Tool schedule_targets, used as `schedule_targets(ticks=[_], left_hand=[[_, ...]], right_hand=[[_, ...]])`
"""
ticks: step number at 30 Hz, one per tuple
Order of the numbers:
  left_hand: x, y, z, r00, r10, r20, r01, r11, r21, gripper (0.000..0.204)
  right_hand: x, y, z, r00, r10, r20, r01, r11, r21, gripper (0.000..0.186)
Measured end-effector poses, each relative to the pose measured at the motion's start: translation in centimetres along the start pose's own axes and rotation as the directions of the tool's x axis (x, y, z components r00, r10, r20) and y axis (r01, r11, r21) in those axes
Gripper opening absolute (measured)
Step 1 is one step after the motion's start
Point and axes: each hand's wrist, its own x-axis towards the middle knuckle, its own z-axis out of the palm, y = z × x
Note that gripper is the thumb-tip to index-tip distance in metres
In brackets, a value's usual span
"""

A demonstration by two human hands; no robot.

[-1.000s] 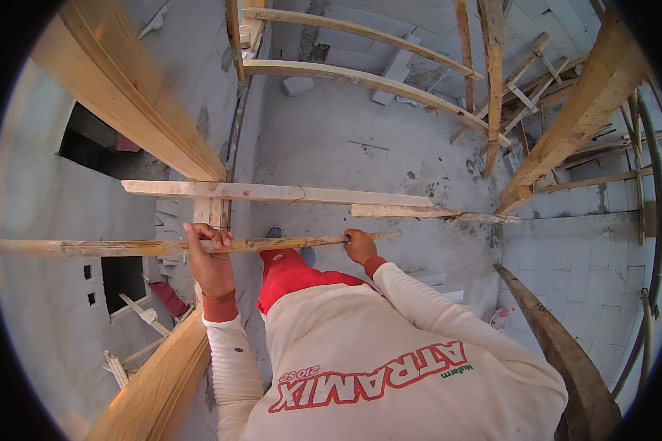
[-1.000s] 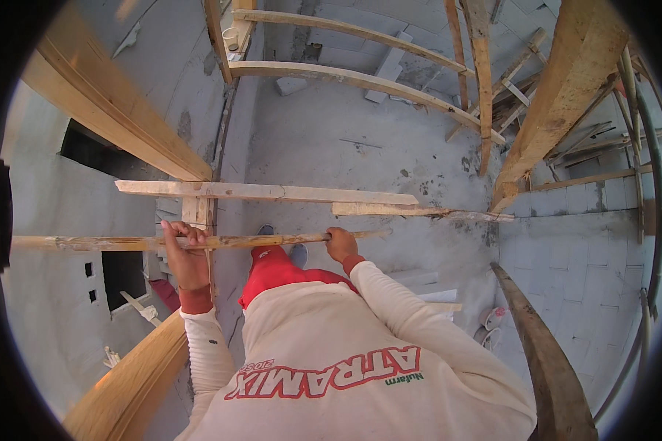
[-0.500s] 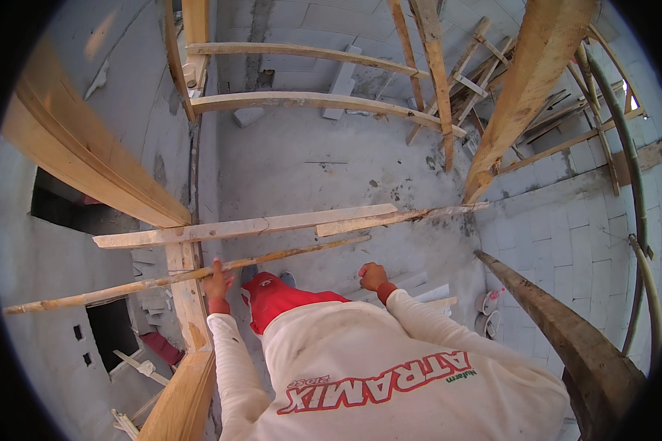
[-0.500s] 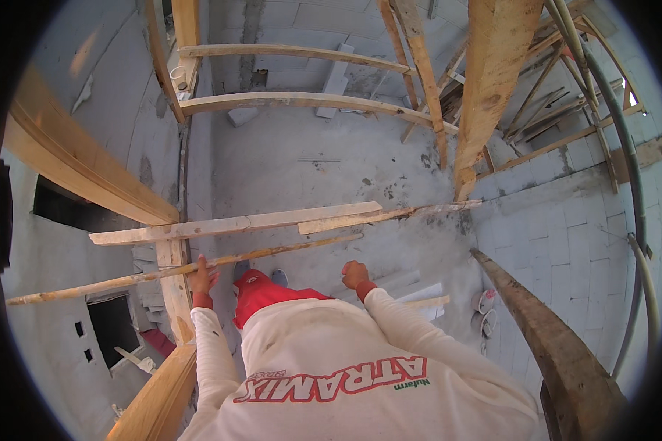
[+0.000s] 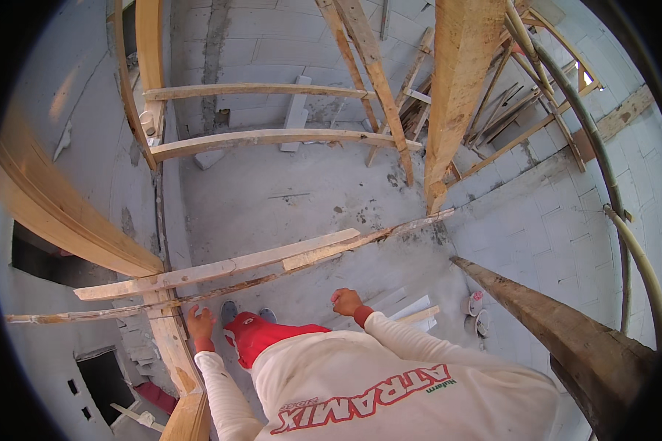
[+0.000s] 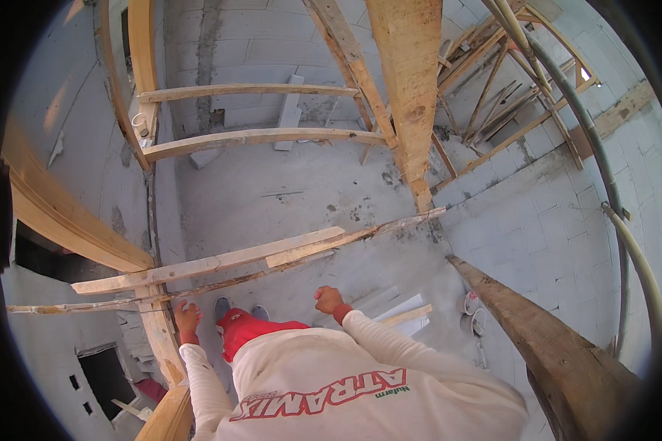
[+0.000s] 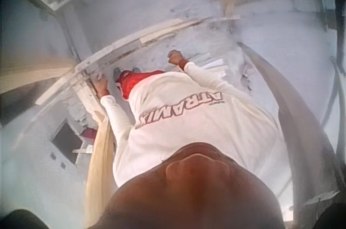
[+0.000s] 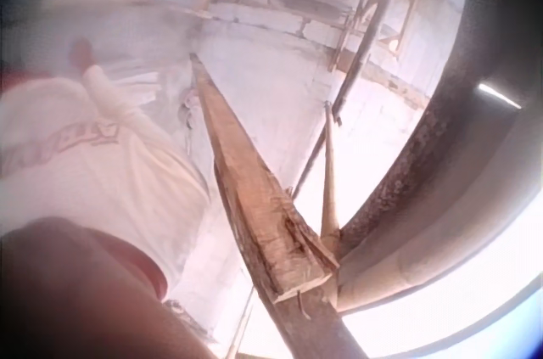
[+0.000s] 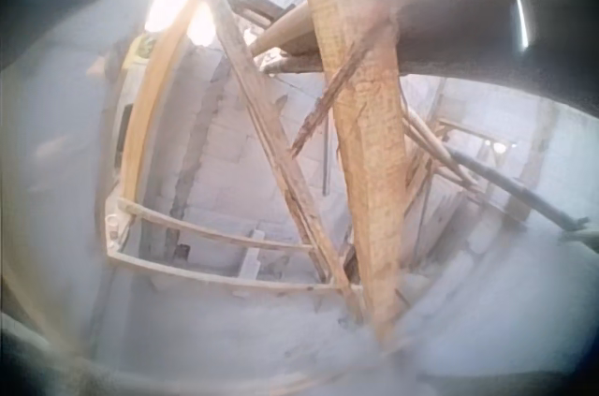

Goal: The person applies mortar to the joints of a concrete block wall using a trowel. They then use a bamboo pole to hoist a bucket of mortar from a lower level to the workspace.

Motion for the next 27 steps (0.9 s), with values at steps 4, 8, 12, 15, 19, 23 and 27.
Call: schedule_targets(ticks=[4, 8, 12, 15, 19, 23, 27], left_hand=[[0.0, -1.8, 1.7, 0.993, 0.070, 0.097, -0.082, 0.989, 0.121, 0.017], [1.1, -4.8, 3.6, 0.981, -0.012, 0.195, -0.006, 0.996, 0.092, 0.030], [1.4, -4.6, 5.0, 0.926, -0.364, 0.097, 0.368, 0.929, -0.029, 0.065], [3.2, -4.2, 5.4, 0.892, -0.450, 0.036, 0.449, 0.877, -0.171, 0.066], [6.8, -4.6, 5.4, 0.967, -0.253, 0.015, 0.247, 0.930, -0.273, 0.045], [7.8, -4.7, 6.0, 0.950, -0.305, 0.068, 0.308, 0.874, -0.376, 0.024], [9.6, -6.3, 3.7, 0.977, -0.046, -0.208, -0.047, 0.906, -0.420, 0.032]], right_hand=[[-1.1, -1.3, -1.4, 0.999, 0.040, 0.009, -0.040, 0.998, 0.041, 0.023], [-2.1, -0.8, -1.6, 0.994, 0.105, -0.001, -0.104, 0.987, 0.121, 0.018], [-4.7, 2.9, -0.8, 0.987, 0.158, -0.033, -0.154, 0.984, 0.093, 0.022], [-6.7, 4.2, -0.7, 0.982, 0.179, 0.055, -0.186, 0.970, 0.155, 0.027], [-7.4, 4.2, -0.6, 0.950, 0.257, 0.180, -0.282, 0.950, 0.131, 0.020], [-8.8, 4.8, 0.7, 0.953, 0.255, 0.162, -0.283, 0.940, 0.191, 0.021], [-8.0, 2.3, 1.1, 0.973, 0.178, 0.150, -0.214, 0.936, 0.279, 0.022]])
